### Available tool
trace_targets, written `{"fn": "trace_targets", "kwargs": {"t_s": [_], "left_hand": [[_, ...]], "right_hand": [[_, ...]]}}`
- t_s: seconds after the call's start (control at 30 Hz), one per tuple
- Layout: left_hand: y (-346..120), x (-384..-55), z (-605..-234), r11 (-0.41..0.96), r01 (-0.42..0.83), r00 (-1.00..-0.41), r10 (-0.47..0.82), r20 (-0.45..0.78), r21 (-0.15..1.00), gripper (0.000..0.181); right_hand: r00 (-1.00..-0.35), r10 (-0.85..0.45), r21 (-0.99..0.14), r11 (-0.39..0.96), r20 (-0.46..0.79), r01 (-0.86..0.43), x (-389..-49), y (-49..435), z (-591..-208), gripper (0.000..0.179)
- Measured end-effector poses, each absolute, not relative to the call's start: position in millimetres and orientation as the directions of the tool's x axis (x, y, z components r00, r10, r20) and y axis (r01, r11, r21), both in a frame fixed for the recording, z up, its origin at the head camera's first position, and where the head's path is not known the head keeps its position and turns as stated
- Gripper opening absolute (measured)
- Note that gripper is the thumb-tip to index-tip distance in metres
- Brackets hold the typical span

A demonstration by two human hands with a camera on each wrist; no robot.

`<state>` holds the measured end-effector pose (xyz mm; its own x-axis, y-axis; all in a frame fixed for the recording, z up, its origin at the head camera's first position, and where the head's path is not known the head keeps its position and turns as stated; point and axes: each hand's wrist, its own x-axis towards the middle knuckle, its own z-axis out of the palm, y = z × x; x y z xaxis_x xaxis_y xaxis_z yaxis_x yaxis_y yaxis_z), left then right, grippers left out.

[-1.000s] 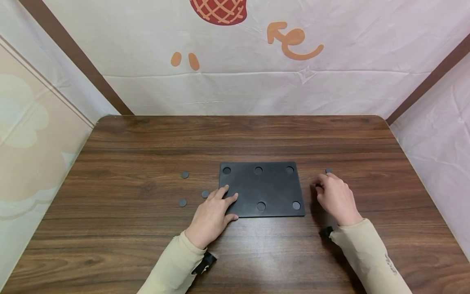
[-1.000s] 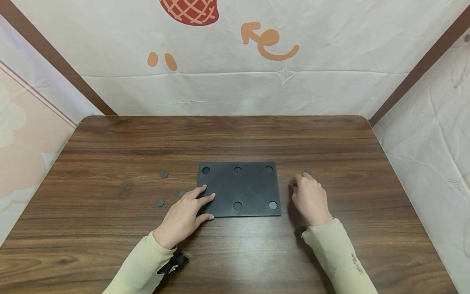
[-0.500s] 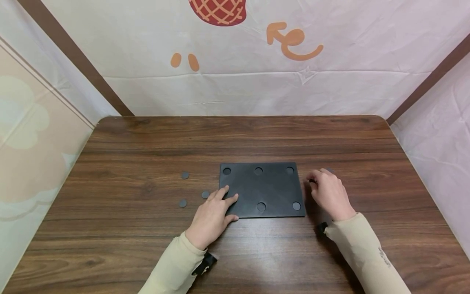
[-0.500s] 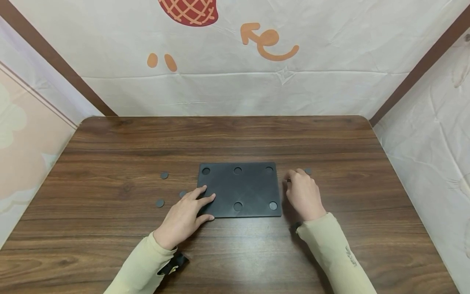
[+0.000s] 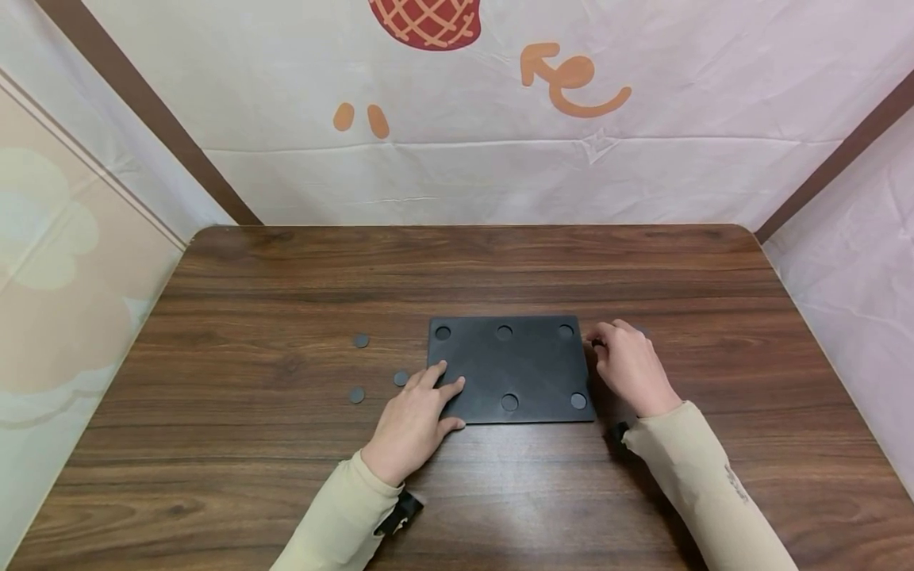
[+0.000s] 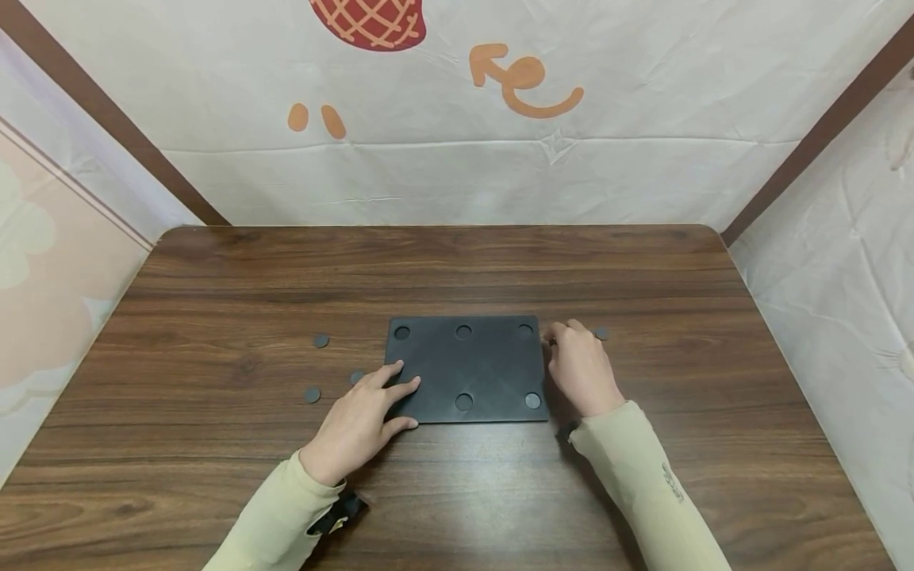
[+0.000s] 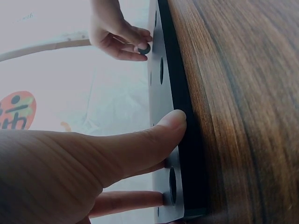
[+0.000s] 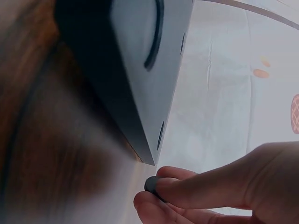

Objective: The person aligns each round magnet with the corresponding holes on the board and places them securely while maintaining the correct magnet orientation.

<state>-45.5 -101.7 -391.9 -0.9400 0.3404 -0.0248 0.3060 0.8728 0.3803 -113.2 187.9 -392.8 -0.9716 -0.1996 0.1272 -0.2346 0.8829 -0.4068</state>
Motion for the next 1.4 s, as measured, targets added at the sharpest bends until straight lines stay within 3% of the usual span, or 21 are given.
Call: {"fn": "trace_targets", "kwargs": {"t_s": [0.57, 1.4], "left_hand": [[-102, -44, -393, 0.871, 0.306, -0.941, 0.339, -0.018, 0.384, 0.05], [-103, -46, -392, 0.873, 0.31, -0.94, 0.342, -0.018, 0.377, 0.051]], "right_hand": [[-0.978, -0.195, -0.443, 0.872, 0.077, -0.209, -125, 177, -393, 0.024], [-0.945, -0.307, -0.402, 0.855, 0.116, -0.327, -135, 170, -388, 0.018]]}}
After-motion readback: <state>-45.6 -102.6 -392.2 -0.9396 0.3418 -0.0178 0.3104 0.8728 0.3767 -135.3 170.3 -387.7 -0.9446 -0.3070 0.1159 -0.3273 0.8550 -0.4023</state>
